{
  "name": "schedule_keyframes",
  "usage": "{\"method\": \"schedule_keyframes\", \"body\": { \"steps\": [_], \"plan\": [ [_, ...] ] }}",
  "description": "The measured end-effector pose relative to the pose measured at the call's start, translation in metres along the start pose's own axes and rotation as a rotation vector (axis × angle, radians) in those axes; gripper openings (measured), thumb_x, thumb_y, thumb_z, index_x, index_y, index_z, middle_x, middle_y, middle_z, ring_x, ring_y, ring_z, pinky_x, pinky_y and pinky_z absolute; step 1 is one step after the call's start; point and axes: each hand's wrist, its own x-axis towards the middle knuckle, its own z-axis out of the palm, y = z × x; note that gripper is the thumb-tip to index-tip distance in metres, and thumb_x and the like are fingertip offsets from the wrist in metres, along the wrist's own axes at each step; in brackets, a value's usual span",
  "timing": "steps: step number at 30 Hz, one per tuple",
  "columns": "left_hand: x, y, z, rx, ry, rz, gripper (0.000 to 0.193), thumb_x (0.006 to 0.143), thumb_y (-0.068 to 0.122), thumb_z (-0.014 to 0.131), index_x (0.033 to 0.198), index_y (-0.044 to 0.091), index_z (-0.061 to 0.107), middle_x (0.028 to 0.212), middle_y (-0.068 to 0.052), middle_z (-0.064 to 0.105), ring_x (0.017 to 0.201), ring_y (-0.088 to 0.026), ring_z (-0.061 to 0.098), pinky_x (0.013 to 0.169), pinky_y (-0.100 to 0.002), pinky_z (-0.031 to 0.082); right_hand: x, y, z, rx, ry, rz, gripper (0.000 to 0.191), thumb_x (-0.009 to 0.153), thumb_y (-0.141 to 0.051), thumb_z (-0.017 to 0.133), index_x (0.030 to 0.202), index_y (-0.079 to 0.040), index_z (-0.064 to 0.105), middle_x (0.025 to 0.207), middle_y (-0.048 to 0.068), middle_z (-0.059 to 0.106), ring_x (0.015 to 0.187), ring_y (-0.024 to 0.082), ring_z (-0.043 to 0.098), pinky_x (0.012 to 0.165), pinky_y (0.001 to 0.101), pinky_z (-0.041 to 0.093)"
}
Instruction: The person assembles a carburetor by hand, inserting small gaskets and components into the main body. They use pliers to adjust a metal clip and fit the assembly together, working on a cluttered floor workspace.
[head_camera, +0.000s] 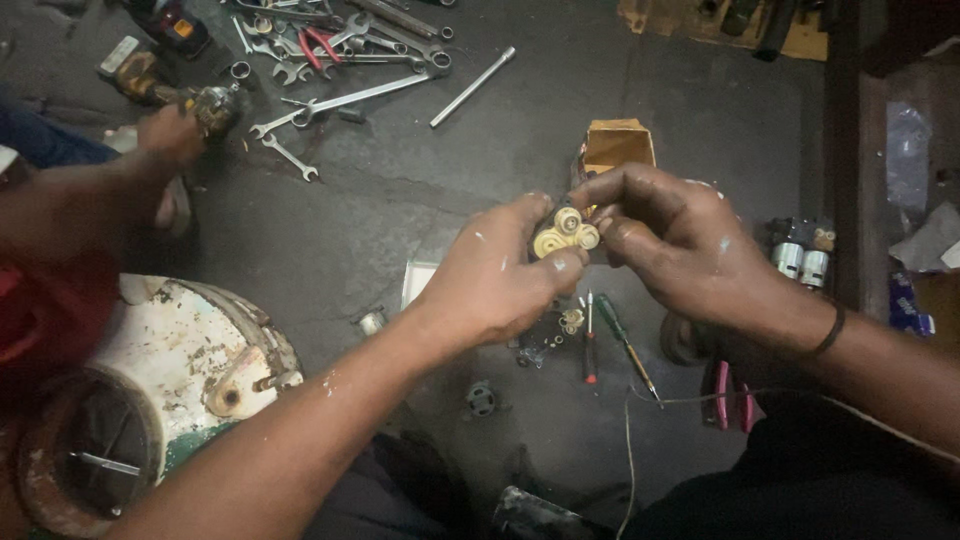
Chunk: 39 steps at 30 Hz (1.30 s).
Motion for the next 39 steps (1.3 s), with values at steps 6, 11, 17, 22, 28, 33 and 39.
{"method": "schedule_keyframes", "body": {
  "steps": [6,11,17,22,28,33,39],
  "plan": [
    [-0.002,0.003,-0.003,-0.084,-0.036,-0.039,0.048,0.080,0.029,0.065,0.113,-0.005,0.063,0.079,-0.015,0.075,0.073,-0.022,0.077,0.067,-0.037,0.058,0.001,0.003,-0.004,-0.035,-0.034,-0.096,0.031,0.091,0.000,0.061,0.122,0.000,0.063,0.108,0.010,0.071,0.102,0.017,0.073,0.092,0.0324,0.064],
    [-0.002,0.006,-0.005,-0.111,-0.039,-0.038,0.043,0.081,0.029,0.064,0.109,-0.005,0.064,0.075,-0.012,0.074,0.070,-0.019,0.076,0.064,-0.035,0.058,0.001,0.005,-0.004,0.029,-0.050,-0.162,0.035,0.090,0.002,0.062,0.125,0.003,0.061,0.114,0.010,0.070,0.109,0.017,0.070,0.100,0.0325,0.061],
    [-0.001,0.007,-0.005,-0.056,-0.031,-0.081,0.034,0.083,0.030,0.065,0.097,-0.001,0.066,0.073,-0.012,0.073,0.067,-0.019,0.075,0.062,-0.036,0.056,0.001,0.002,-0.003,-0.103,-0.001,-0.145,0.030,0.093,-0.003,0.063,0.123,-0.001,0.064,0.112,0.009,0.071,0.106,0.016,0.071,0.094,0.0320,0.062],
    [-0.002,0.005,-0.003,-0.115,-0.011,0.008,0.035,0.082,0.030,0.065,0.100,-0.001,0.065,0.074,-0.012,0.074,0.068,-0.019,0.075,0.063,-0.036,0.057,0.001,-0.005,0.000,-0.024,0.009,-0.048,0.025,0.097,-0.003,0.056,0.120,-0.002,0.065,0.114,0.009,0.070,0.108,0.017,0.073,0.093,0.0324,0.061],
    [-0.003,0.001,-0.003,-0.101,-0.002,0.000,0.038,0.081,0.032,0.062,0.100,-0.001,0.064,0.075,-0.014,0.073,0.069,-0.021,0.075,0.064,-0.038,0.057,0.001,-0.008,0.000,0.037,0.007,-0.057,0.024,0.096,-0.002,0.056,0.118,-0.001,0.065,0.116,0.010,0.070,0.109,0.019,0.073,0.093,0.0332,0.060],
    [-0.005,0.000,-0.003,-0.035,0.049,0.104,0.042,0.082,0.036,0.062,0.096,-0.003,0.064,0.076,-0.016,0.070,0.071,-0.023,0.072,0.067,-0.041,0.055,-0.001,-0.005,-0.003,-0.150,-0.006,-0.170,0.030,0.091,-0.001,0.064,0.121,-0.001,0.065,0.112,0.010,0.071,0.105,0.017,0.072,0.092,0.0323,0.064],
    [-0.004,0.003,-0.001,-0.039,-0.036,-0.091,0.036,0.082,0.031,0.061,0.097,-0.001,0.064,0.074,-0.012,0.073,0.067,-0.017,0.074,0.061,-0.035,0.057,-0.003,0.000,-0.003,0.017,-0.047,-0.143,0.032,0.092,0.001,0.062,0.125,0.000,0.063,0.114,0.010,0.070,0.107,0.017,0.072,0.097,0.0327,0.062]
  ]
}}
